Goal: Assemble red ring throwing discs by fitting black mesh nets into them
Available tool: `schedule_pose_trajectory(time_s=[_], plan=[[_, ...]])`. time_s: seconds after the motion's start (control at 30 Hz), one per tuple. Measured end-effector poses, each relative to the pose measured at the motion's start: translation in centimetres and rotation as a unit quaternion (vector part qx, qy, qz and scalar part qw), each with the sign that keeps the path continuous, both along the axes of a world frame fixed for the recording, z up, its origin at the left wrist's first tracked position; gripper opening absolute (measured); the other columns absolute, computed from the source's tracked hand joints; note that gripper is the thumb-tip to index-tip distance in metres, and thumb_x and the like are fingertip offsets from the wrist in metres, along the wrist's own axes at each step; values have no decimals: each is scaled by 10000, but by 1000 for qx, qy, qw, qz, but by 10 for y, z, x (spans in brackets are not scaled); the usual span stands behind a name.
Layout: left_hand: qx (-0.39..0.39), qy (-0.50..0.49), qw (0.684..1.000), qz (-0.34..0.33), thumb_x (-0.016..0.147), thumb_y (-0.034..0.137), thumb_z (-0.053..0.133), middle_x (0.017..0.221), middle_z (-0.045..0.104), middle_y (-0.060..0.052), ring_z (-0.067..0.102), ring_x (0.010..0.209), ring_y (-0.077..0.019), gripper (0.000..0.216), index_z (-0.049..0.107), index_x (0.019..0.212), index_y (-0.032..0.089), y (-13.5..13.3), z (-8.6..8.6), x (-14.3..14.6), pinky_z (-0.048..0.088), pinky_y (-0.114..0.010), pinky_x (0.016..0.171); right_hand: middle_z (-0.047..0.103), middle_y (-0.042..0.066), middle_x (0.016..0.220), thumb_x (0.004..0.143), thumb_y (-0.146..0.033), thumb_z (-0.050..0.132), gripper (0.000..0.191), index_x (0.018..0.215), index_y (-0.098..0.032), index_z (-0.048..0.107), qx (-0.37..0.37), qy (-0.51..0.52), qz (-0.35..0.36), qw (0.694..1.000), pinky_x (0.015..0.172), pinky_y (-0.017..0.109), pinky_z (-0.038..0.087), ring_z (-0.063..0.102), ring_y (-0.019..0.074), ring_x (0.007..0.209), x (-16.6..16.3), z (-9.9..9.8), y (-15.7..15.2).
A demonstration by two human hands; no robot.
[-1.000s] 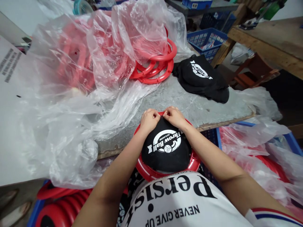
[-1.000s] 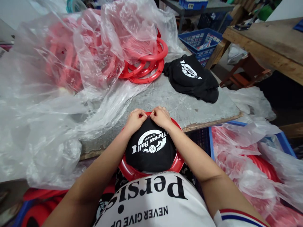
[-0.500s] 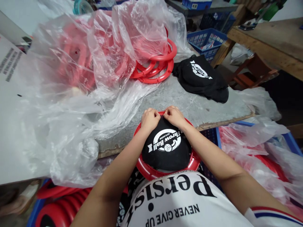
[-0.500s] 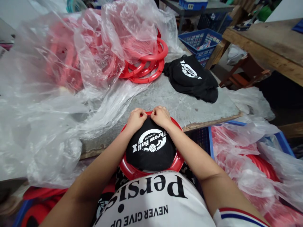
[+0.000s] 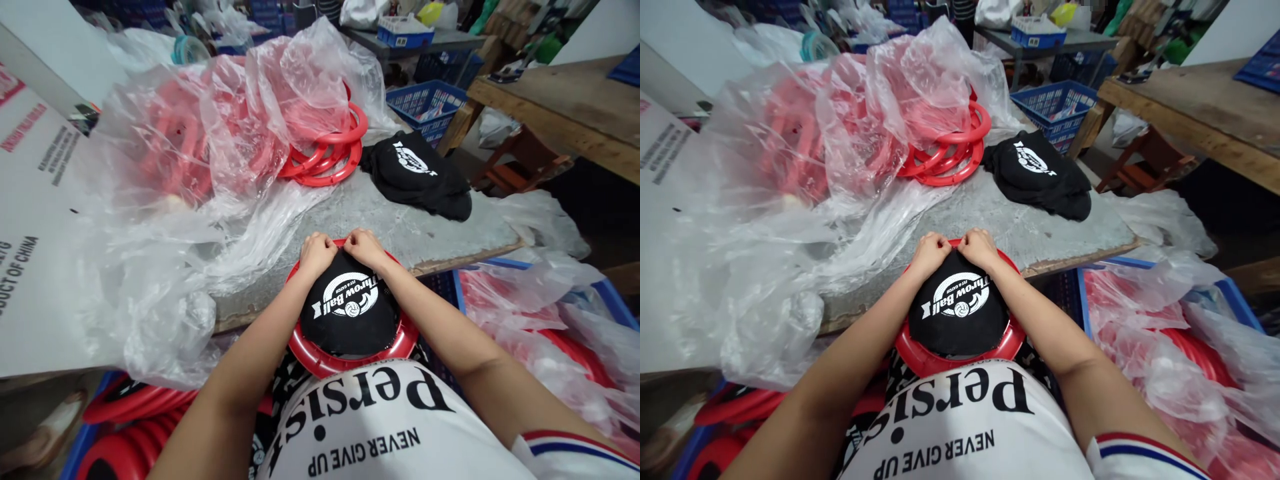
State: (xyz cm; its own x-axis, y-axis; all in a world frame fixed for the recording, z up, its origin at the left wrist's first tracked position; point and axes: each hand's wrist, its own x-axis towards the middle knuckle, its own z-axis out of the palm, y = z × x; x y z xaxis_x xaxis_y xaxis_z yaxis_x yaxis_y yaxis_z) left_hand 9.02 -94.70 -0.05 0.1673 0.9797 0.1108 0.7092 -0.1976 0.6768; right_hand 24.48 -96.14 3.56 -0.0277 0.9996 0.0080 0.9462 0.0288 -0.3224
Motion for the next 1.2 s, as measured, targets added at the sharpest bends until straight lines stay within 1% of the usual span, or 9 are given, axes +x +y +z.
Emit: schedule_pose_trajectory(time_s=[0.1, 0.2, 0.33, 0.5, 0.67, 0.8, 0.97, 1.1, 1.2], plan=[[6, -28, 999, -28, 881, 213, 585, 1032, 702, -104, 645, 1022, -248, 125, 694, 831, 179, 2, -1, -4, 502, -405, 1002, 735, 93, 1057, 909, -205, 587, 146, 940, -163, 723, -22, 35, 32, 999, 938, 306, 449, 625, 200, 969, 5, 2, 2], [-1, -115, 992, -58, 855, 171, 573, 1031, 718, -85, 663, 1009, -220, 140, 705, 901, 168, 7, 0, -10, 522, -393, 1008, 720, 75, 1091, 869, -171, 658, 144, 999, -176, 720, -41, 47, 66, 996, 1003, 302, 431, 615, 200, 1062, 11, 7, 2], [-8, -195, 977, -81, 797, 76, 513, 1065, 741, -53, 682, 1018, -186, 297, 710, 998, 171, 14, 8, -17, 542, -367, 1008, 693, 98, 1102, 888, -194, 663, 97, 972, -182, 710, -42, 11, 36, 998, 1044, 348, 421, 608, 220, 1069, 19, 13, -7], [73, -70, 993, -58, 829, 61, 470, 1131, 723, -86, 650, 1119, -228, 323, 747, 954, 171, 6, 16, -25, 496, -393, 1078, 679, 118, 1101, 929, -232, 625, 95, 968, -188, 700, -23, -19, -14, 999, 1055, 381, 414, 598, 249, 1110, 35, 8, -25], [101, 44, 989, -100, 927, 180, 538, 1249, 694, -117, 563, 1227, -307, 254, 769, 1030, 177, -10, 18, -16, 426, -471, 1131, 666, 144, 1156, 936, -250, 601, 170, 1049, -182, 709, -19, -32, -30, 999, 1071, 412, 397, 567, 286, 1174, 43, 5, -30], [95, 48, 988, -114, 932, 221, 600, 1305, 670, -92, 521, 1273, -317, 211, 776, 1048, 225, -8, 19, -1, 399, -497, 1136, 649, 134, 1214, 902, -241, 615, 217, 1087, -188, 714, 14, -7, 4, 1000, 1077, 415, 391, 538, 295, 1200, 33, 12, -21], [40, 24, 992, -115, 919, 213, 621, 1245, 694, -77, 536, 1260, -311, 182, 791, 985, 226, 0, 15, 7, 404, -491, 1138, 694, 84, 1068, 858, -175, 642, 70, 903, -178, 696, -9, 57, 26, 998, 1063, 359, 395, 594, 226, 1086, 21, 8, -12], [9, 4, 994, -107, 921, 204, 595, 1258, 705, -59, 533, 1268, -310, 210, 799, 959, 239, 1, 13, 8, 391, -489, 1151, 698, 59, 984, 842, -131, 611, 76, 810, -181, 658, -5, 109, 9, 994, 943, 306, 438, 618, 180, 941, 24, 2, -12], [3, -4, 994, -105, 923, 286, 634, 1247, 709, -53, 531, 1256, -320, 170, 800, 944, 254, 0, 13, 9, 389, -503, 1140, 695, 59, 961, 831, -136, 617, 78, 773, -179, 645, -2, 124, 7, 992, 873, 287, 444, 618, 174, 905, 27, 1, -13]])
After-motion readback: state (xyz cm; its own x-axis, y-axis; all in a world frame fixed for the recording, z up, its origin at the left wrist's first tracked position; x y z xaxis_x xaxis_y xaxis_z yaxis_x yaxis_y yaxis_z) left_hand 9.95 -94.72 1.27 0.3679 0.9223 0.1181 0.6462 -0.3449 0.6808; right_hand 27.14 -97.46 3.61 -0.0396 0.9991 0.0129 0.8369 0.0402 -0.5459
